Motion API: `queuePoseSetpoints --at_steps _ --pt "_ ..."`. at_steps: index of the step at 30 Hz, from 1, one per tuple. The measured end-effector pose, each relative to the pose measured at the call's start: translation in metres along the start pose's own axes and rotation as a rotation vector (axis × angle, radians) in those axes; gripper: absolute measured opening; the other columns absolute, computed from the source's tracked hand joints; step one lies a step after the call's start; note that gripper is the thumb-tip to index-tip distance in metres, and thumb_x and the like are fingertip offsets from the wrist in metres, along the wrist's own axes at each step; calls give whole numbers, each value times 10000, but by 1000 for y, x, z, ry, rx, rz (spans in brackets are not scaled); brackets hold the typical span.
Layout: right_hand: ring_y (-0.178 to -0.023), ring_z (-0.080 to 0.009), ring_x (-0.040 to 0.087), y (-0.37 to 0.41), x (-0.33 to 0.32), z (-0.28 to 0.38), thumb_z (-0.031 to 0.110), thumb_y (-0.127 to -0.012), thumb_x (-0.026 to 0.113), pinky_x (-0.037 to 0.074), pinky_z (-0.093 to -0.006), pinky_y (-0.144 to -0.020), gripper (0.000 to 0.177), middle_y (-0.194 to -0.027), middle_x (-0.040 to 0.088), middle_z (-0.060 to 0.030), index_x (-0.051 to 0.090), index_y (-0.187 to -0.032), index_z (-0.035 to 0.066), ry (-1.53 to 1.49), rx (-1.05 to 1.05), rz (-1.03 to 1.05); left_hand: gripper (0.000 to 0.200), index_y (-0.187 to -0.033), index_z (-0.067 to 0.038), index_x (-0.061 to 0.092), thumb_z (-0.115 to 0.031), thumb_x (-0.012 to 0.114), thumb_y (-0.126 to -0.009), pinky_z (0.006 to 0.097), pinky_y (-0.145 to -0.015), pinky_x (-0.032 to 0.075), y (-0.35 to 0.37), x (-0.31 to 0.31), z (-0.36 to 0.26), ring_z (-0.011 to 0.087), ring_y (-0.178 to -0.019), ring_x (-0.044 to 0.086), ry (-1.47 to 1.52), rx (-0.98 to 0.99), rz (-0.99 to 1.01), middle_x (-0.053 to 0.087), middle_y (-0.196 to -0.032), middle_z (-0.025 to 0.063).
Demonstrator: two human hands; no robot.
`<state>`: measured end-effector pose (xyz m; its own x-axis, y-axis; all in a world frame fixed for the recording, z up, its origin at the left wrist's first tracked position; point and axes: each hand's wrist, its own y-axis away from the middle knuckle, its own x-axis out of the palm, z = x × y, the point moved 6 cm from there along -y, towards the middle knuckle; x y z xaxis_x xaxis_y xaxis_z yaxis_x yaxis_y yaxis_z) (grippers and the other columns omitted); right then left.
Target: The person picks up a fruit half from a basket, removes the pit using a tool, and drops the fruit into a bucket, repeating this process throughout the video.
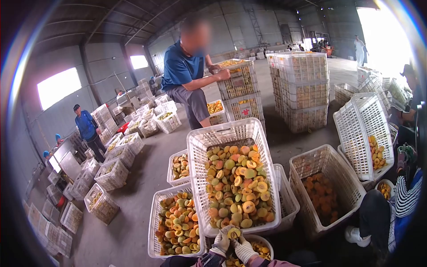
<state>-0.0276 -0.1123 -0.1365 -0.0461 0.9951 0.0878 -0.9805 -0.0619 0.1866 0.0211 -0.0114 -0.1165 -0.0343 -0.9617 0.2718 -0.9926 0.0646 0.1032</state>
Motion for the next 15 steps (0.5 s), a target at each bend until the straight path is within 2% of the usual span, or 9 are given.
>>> queuePoseSetpoints --at_steps 2,3,4,6,8,10,12,14,15 --pt "-898 -167 538 6 0 16 210 -943 507 447 -252 -802 366 -1033 606 -114 467 -1228 -15 -123 65 52 429 -1116 27 517 -312 277 -1008 386 -894 490 -7 -5 6 282 -985 604 58 -31 16 615 -1053 153" --pt "-882 -167 540 13 -2 27 222 -938 513 449 -262 -795 350 -1006 613 -113 495 -1185 -26 -81 30 19 405 -1103 32 508 -266 249 -1011 387 -893 490 -10 -6 11 283 -975 605 220 -119 34 610 -1044 148" --pt "-882 -167 540 20 -4 40 222 -938 513 449 -262 -795 350 -1006 613 -113 495 -1185 -26 -82 29 17 405 -1103 32 508 -266 249 -1011 387 -893 490 -5 0 4 283 -975 605 219 -120 35 610 -1044 148" --pt "-872 -169 546 32 -5 52 246 -930 525 450 -268 -781 352 -982 618 -109 519 -1147 -31 -136 144 -6 395 -1102 25 502 -245 230 -1005 394 -885 494 4 10 -15 283 -962 607 492 -34 3 600 -1053 155" --pt "-869 -170 549 32 -6 51 257 -925 530 450 -270 -776 351 -972 618 -107 529 -1130 -28 -125 96 -12 392 -1117 12 495 -244 220 -1002 407 -884 494 5 12 -16 284 -966 602 538 -88 0 592 -1061 162" --pt "-865 -171 551 33 -7 55 267 -920 535 450 -272 -771 350 -962 619 -105 539 -1113 -25 -114 48 -17 327 -973 -32 512 -333 388 -937 438 -745 524 4 14 -15 316 -846 587 548 -161 -67 584 -936 151" --pt "-861 -174 557 35 -9 65 252 -922 526 452 -283 -774 329 -962 622 -130 539 -1100 -24 -23 65 -17 315 -968 -36 515 -333 415 -929 436 -748 525 10 31 -41 313 -846 588 588 -165 -118 583 -938 147" --pt "-876 -216 579 40 -13 87 222 -924 511 453 -308 -787 294 -960 623 -166 541 -1083 -24 220 -40 -85 323 -1021 -57 524 -356 477 -908 442 -762 524 3 17 -33 308 -875 594 534 -72 -152 578 -942 139" --pt "-933 -287 592 36 -8 74 199 -921 506 452 -346 -815 281 -1013 614 -200 535 -1104 -12 211 -196 -47 323 -1021 -57 524 -356 477 -908 442 -762 524 17 10 -16 308 -875 594 538 -98 -182 578 -942 139"
